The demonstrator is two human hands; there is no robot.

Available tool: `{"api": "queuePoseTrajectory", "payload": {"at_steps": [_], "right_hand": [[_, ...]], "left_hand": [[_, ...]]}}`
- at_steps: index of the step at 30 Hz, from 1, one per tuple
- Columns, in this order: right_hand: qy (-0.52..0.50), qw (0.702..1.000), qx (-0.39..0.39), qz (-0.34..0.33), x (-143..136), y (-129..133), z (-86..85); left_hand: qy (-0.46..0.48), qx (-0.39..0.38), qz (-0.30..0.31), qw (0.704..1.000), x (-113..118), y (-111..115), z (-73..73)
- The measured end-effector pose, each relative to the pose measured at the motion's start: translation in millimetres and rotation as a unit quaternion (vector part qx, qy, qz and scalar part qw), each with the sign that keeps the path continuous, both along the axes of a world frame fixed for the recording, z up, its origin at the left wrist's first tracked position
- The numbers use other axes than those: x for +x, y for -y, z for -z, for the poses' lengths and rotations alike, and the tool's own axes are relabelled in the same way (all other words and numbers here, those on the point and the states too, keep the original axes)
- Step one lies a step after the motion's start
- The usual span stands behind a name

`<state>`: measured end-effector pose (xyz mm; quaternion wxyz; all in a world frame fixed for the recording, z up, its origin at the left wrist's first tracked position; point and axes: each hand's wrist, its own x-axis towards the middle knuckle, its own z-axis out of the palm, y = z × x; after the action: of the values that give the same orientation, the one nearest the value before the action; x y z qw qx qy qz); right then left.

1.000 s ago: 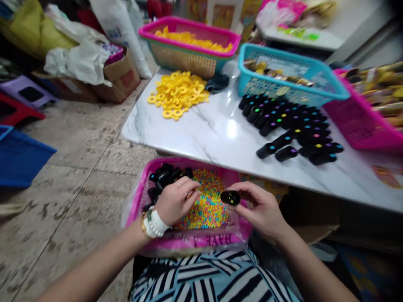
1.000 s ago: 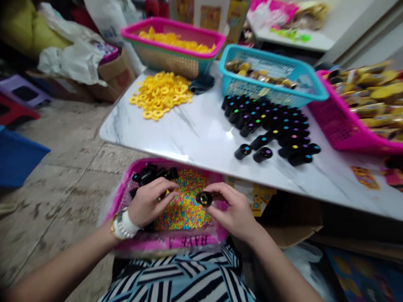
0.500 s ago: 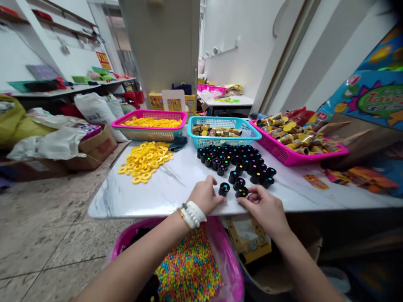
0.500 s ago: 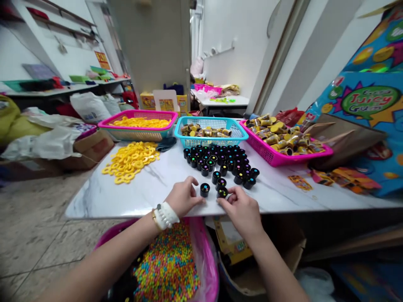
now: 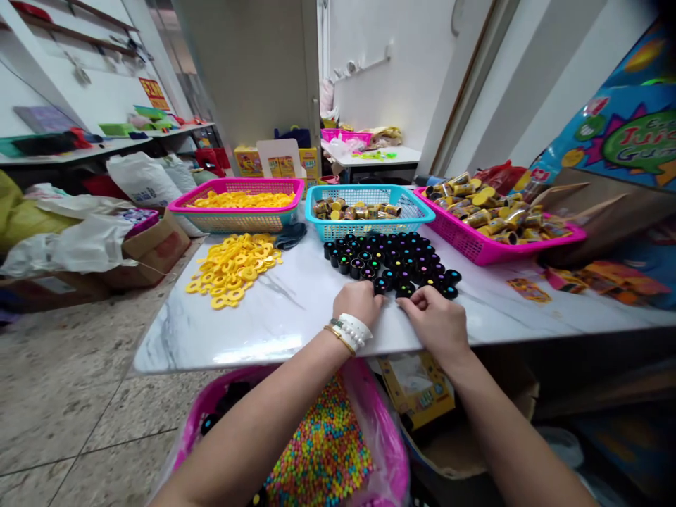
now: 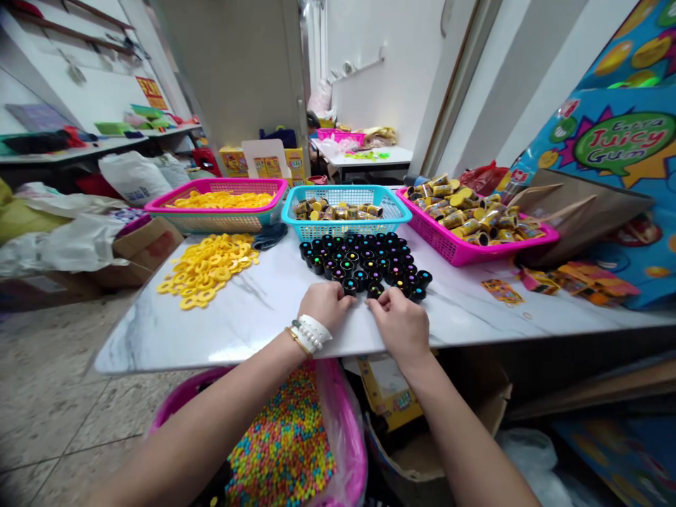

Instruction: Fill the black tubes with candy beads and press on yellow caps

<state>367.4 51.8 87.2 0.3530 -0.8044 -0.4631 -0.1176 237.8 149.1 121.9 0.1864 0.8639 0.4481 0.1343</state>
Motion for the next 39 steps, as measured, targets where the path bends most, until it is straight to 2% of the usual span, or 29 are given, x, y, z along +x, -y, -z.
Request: {"api": "queuePoseTrajectory", "payload": {"at_steps": [6,9,11,14,16,17,19,21,23,25,26,28,31,34,37,39], "right_hand": [[0.041,0.999,-0.004,0.001,0.8,-6.1,-0.1],[0.069,0.997,-0.004,-0.030,3.5,-1.8,-1.8],[0.091,0.994,0.010,-0.058,-0.1,8.7,-3.4],[0.113,0.987,0.032,-0.112,-17.5,33.9,-4.9],[0.110,0.980,0.024,-0.167,-34.4,51.1,-4.1],[0.099,0.971,0.011,-0.216,-44.0,57.7,-2.4],[0.060,0.938,-0.032,-0.341,-66.0,63.8,5.2],[0.016,0.877,-0.093,-0.472,-92.0,58.3,18.7],[-0.001,0.809,-0.163,-0.565,-120.9,42.7,36.5],[0.013,0.754,-0.233,-0.615,-150.3,22.5,55.0],[0.018,0.737,-0.279,-0.616,-164.3,12.6,63.3],[0.027,0.734,-0.337,-0.589,-188.4,-4.9,76.5],[0.037,0.777,-0.352,-0.520,-209.6,-26.8,87.7],[0.036,0.816,-0.369,-0.444,-214.8,-46.7,93.8],[0.026,0.808,-0.398,-0.433,-212.7,-54.8,97.3],[0.020,0.795,-0.409,-0.447,-208.2,-47.8,95.7]], "left_hand": [[-0.008,0.022,0.009,1.000,10.4,0.5,-5.5],[0.010,0.008,0.024,1.000,-3.3,10.4,-5.9],[0.030,-0.013,0.051,0.998,-30.9,23.7,-3.1],[0.101,-0.037,0.117,0.987,-99.8,49.6,7.4],[0.131,-0.049,0.109,0.984,-154.5,68.8,19.0],[0.123,-0.054,0.075,0.988,-181.2,78.5,26.4],[0.056,-0.076,0.030,0.995,-228.4,96.9,44.3],[-0.023,-0.106,0.019,0.994,-262.4,112.8,64.6],[-0.066,-0.115,0.033,0.991,-281.2,125.3,82.8],[-0.076,-0.107,0.056,0.990,-288.2,134.4,94.3],[-0.078,-0.099,0.064,0.990,-289.3,137.7,97.2],[-0.088,-0.087,0.064,0.990,-290.2,142.4,98.6],[-0.109,-0.085,0.056,0.989,-293.0,146.2,96.8],[-0.110,-0.098,0.067,0.987,-296.8,147.1,96.0],[-0.111,-0.104,0.080,0.985,-299.0,144.5,95.9],[-0.115,-0.104,0.081,0.985,-298.8,141.7,95.9]]}}
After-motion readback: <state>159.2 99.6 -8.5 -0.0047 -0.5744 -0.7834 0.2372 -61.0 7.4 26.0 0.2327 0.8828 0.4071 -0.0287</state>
